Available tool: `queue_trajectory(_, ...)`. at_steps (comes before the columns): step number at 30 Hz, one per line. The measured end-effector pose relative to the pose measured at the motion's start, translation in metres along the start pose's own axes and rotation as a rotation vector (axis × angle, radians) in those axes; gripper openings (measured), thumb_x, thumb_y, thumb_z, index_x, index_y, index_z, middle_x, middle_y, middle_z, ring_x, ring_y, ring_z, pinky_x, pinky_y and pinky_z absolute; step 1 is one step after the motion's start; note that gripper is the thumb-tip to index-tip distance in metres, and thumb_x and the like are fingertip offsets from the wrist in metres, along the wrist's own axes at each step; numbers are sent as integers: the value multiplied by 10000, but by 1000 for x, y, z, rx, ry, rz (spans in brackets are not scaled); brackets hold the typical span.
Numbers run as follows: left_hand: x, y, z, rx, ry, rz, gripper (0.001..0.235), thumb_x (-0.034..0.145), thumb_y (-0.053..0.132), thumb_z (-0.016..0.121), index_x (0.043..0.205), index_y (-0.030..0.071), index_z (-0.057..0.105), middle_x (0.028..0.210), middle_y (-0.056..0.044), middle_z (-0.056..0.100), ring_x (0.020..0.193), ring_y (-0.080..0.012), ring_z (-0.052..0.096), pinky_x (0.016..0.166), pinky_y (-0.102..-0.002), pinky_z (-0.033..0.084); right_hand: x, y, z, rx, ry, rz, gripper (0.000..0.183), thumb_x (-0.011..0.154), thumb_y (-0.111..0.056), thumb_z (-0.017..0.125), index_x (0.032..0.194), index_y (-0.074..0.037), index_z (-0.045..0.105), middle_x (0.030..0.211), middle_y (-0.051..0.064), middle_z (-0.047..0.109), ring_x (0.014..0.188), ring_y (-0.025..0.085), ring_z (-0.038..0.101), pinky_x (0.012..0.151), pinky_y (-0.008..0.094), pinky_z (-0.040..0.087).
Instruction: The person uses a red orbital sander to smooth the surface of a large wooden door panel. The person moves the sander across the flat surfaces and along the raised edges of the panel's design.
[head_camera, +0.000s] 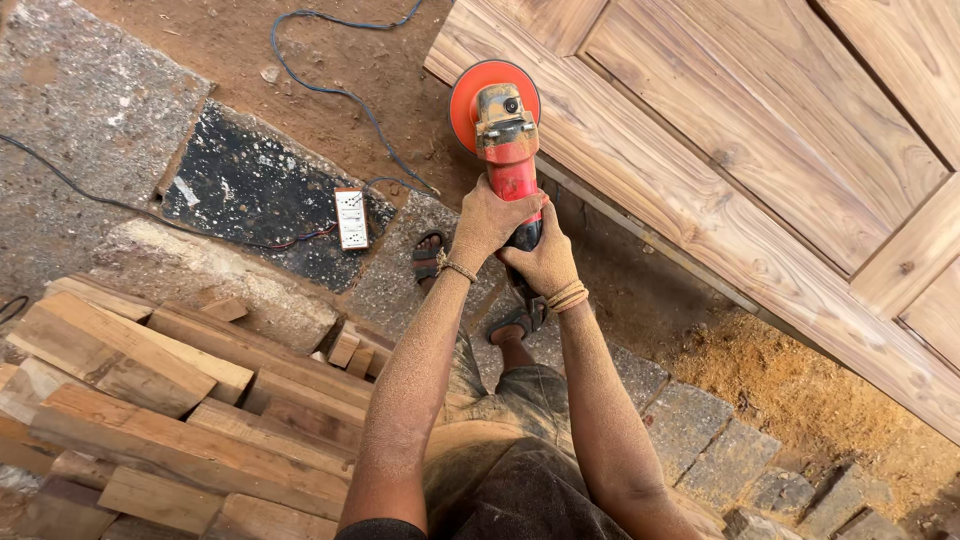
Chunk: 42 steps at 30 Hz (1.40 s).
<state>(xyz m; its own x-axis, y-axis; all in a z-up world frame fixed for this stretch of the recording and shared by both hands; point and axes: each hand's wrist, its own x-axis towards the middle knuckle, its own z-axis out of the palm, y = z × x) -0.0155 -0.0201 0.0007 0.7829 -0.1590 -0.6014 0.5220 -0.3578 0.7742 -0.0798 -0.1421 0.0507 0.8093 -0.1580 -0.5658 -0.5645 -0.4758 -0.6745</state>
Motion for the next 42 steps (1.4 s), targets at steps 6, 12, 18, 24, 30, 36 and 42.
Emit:
queue_trajectory(6, -15, -4, 43, -39, -32, 64, 913, 637, 628, 864, 1178, -52, 585, 1053, -226, 744, 1004, -337, 764, 837, -407, 614, -25, 26, -25, -6, 53, -4, 963, 697, -379, 858, 1501, -136, 387, 1161, 190, 740, 1049, 320, 759, 867, 413, 596)
queue_trajectory(12, -34, -2, 80, 16, -79, 55, 894, 644, 624, 863, 1166, -50, 594, 1039, -226, 747, 990, -343, 766, 833, -410, 620, -49, 52, -47, 5, 98, 32, 957, 699, -391, 859, 1500, -141, 397, 1164, 195, 744, 1053, 329, 760, 872, 420, 595)
queue_trajectory(18, -47, -2, 116, 16, -126, 86, 893, 649, 614, 863, 1167, -56, 577, 1037, -229, 745, 988, -349, 766, 829, -412, 619, -71, 79, -65, 34, 153, 42, 961, 695, -388, 869, 1494, -141, 396, 1170, 201, 739, 1073, 344, 753, 877, 427, 594)
queue_trajectory(24, -68, -1, 162, 76, -163, 56, 891, 655, 607, 869, 1175, -59, 584, 1056, -244, 742, 1018, -367, 753, 846, -424, 611, -96, 117, -89, 55, 182, 85, 941, 706, -383, 855, 1493, -135, 403, 1175, 198, 741, 1079, 342, 753, 880, 425, 596)
queue_trajectory(30, -92, -1, 215, 130, -252, 43, 931, 658, 625, 845, 1228, -55, 566, 1085, -237, 738, 1025, -356, 756, 858, -415, 612, -126, 173, -115, 82, 217, 110, 1006, 701, -360, 840, 1545, -118, 347, 1194, 198, 731, 1080, 335, 749, 890, 426, 591)
queue_trajectory(36, -120, -5, 279, 154, -274, 101, 943, 665, 624, 844, 1254, -61, 572, 1111, -247, 737, 1052, -369, 739, 877, -417, 597, -159, 220, -148, 107, 258, 143, 1022, 684, -329, 831, 1556, -119, 341, 1191, 191, 734, 1081, 321, 745, 896, 419, 592)
queue_trajectory(42, -149, -15, 355, 216, -321, 103, 889, 663, 608, 858, 1186, -63, 598, 1061, -244, 748, 1028, -375, 750, 857, -420, 609, -199, 268, -188, 155, 309, 215, 1020, 684, -341, 842, 1538, -105, 337, 1165, 188, 732, 1056, 309, 751, 883, 404, 595)
